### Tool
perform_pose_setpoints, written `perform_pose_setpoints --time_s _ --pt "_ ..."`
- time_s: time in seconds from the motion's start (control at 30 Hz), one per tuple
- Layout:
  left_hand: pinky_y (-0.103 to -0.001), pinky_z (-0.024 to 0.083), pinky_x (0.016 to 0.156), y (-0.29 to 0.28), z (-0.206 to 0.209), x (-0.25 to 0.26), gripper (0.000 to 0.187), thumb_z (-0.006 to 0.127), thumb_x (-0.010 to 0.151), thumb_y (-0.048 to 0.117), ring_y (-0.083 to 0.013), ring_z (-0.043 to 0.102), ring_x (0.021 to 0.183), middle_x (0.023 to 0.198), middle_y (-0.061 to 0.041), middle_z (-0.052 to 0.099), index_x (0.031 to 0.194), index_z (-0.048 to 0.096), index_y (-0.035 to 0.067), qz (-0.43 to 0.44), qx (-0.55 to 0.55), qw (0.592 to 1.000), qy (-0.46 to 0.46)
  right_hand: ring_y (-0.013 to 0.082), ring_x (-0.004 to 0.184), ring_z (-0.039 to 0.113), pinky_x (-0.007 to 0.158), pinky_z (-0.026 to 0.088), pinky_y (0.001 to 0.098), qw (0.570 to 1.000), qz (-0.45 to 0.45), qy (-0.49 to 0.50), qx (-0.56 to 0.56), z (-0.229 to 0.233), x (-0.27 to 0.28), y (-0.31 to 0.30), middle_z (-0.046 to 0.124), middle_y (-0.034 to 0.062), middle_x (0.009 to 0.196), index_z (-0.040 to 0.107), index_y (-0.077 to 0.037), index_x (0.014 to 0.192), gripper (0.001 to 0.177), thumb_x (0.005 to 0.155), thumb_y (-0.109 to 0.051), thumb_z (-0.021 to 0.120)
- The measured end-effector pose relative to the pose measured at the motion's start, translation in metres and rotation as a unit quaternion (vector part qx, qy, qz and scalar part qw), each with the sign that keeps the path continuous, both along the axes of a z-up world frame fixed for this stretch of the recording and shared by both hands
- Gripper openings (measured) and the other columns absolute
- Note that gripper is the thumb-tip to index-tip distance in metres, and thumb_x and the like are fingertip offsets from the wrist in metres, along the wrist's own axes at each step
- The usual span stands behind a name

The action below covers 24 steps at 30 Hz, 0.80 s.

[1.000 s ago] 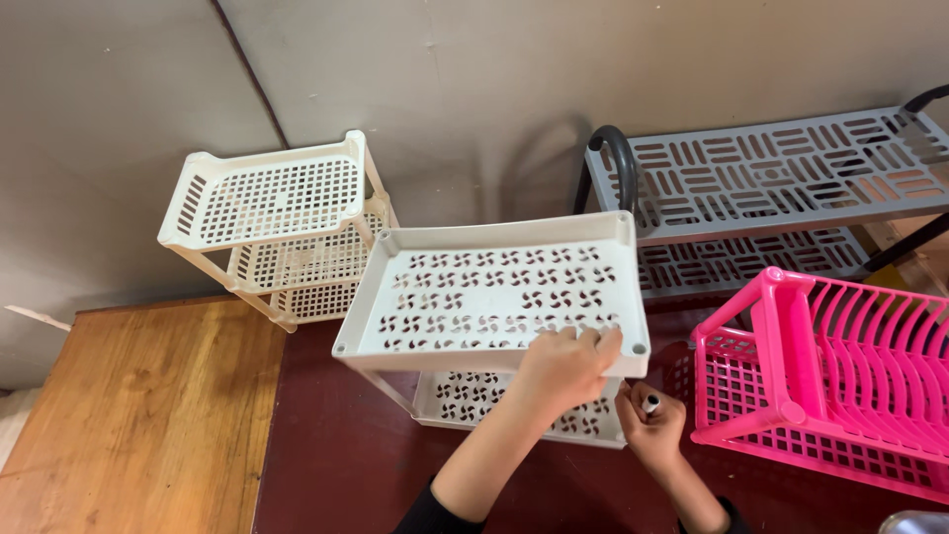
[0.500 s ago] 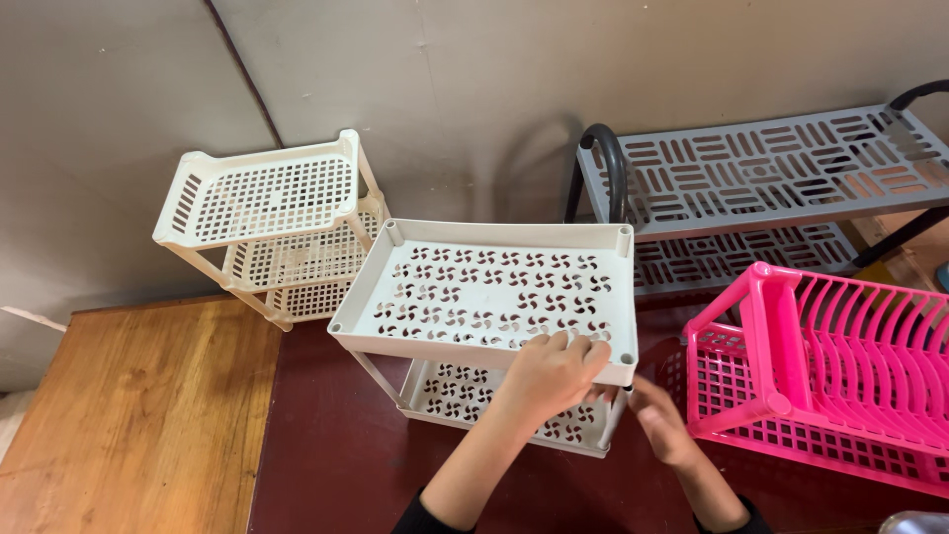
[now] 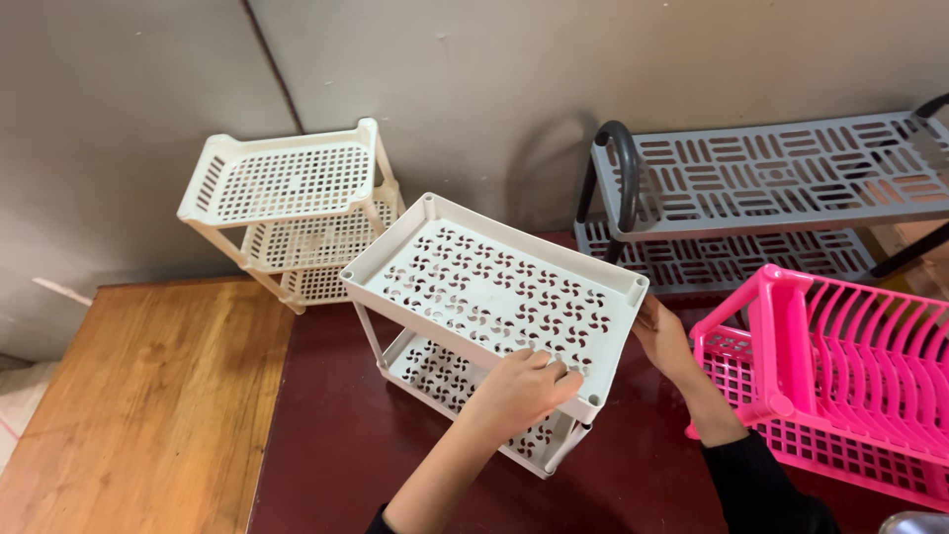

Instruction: The person disassembles a white plastic three-tier storage rack by removing the vertical support rods and separating the shelves. They then reassemble the rack by inserting the rods back into the shelf corners and stacking the shelves to form the complete unit.

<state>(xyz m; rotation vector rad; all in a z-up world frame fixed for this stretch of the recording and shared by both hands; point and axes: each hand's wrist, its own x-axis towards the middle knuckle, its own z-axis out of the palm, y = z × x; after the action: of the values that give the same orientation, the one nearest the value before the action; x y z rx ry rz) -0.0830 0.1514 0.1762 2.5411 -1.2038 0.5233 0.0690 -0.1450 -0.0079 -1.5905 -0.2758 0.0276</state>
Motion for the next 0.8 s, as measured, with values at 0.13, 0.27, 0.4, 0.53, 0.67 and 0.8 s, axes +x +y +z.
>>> perform_pose_setpoints --time_s 0.13,0.27,0.4,0.53,0.67,0.8 --pt "-0.042 0.048 0.081 0.013 0.009 -0.02 0.033 0.079 0.073 0.011 -0.0279 0.064 0.093 0.093 -0.007 0.067 0.103 0.065 0.009 0.06 0.018 0.988 0.138 0.0173 0.121 0.063 0.106 0.048 0.0332 0.999 0.022 0.039 -0.016 -0.007 -0.006 -0.003 0.069 0.0089 0.131 0.059 0.002 0.136 0.045 0.092 0.012 0.059" --pt "-0.046 0.046 0.083 0.025 0.023 -0.048 0.063 0.08 0.066 0.008 -0.0338 0.063 0.092 0.093 -0.012 0.068 0.125 0.061 0.004 0.156 0.016 0.959 0.235 0.0157 0.115 0.065 0.103 0.048 0.0322 0.994 0.058 0.069 -0.057 -0.002 -0.021 -0.001 0.074 0.0082 0.123 0.068 0.003 0.128 0.039 0.091 0.012 0.059" --pt "-0.044 0.047 0.09 0.028 0.04 -0.057 0.04 0.065 0.087 0.0 -0.0332 0.065 0.1 0.099 -0.013 0.069 0.125 0.064 0.01 0.176 0.008 0.916 0.36 0.0138 0.113 0.065 0.102 0.048 0.0311 0.994 0.075 0.049 -0.065 0.005 -0.025 -0.003 0.075 0.0067 0.12 0.07 0.004 0.125 0.037 0.09 0.013 0.061" --pt "-0.045 0.049 0.096 0.008 0.044 -0.015 0.067 0.061 0.071 -0.007 -0.0349 0.063 0.114 0.118 -0.018 0.067 0.135 0.06 0.012 0.123 -0.06 0.902 0.409 0.0156 0.113 0.064 0.102 0.05 0.0331 0.992 0.099 0.072 -0.039 -0.002 -0.024 -0.011 0.073 0.0074 0.121 0.071 0.004 0.124 0.035 0.091 0.012 0.064" --pt "-0.056 0.031 0.114 -0.046 0.025 0.054 0.065 0.074 0.061 0.008 -0.0435 0.06 0.12 0.129 -0.017 0.063 0.125 0.063 0.011 0.141 -0.023 0.989 -0.028 0.0182 0.116 0.065 0.103 0.052 0.036 0.99 0.1 0.098 -0.01 -0.026 -0.027 -0.028 0.072 0.0082 0.124 0.07 0.003 0.125 0.039 0.088 0.011 0.064" --pt "-0.05 0.033 0.111 -0.086 -0.003 0.117 0.048 0.07 0.06 0.024 -0.0365 0.064 0.117 0.121 -0.015 0.072 0.105 0.074 0.011 0.061 -0.053 0.996 0.023 0.0231 0.119 0.063 0.103 0.05 0.0403 0.986 0.098 0.114 0.076 -0.065 -0.033 -0.039 0.068 0.0118 0.128 0.062 0.003 0.132 0.044 0.088 0.0 0.068"
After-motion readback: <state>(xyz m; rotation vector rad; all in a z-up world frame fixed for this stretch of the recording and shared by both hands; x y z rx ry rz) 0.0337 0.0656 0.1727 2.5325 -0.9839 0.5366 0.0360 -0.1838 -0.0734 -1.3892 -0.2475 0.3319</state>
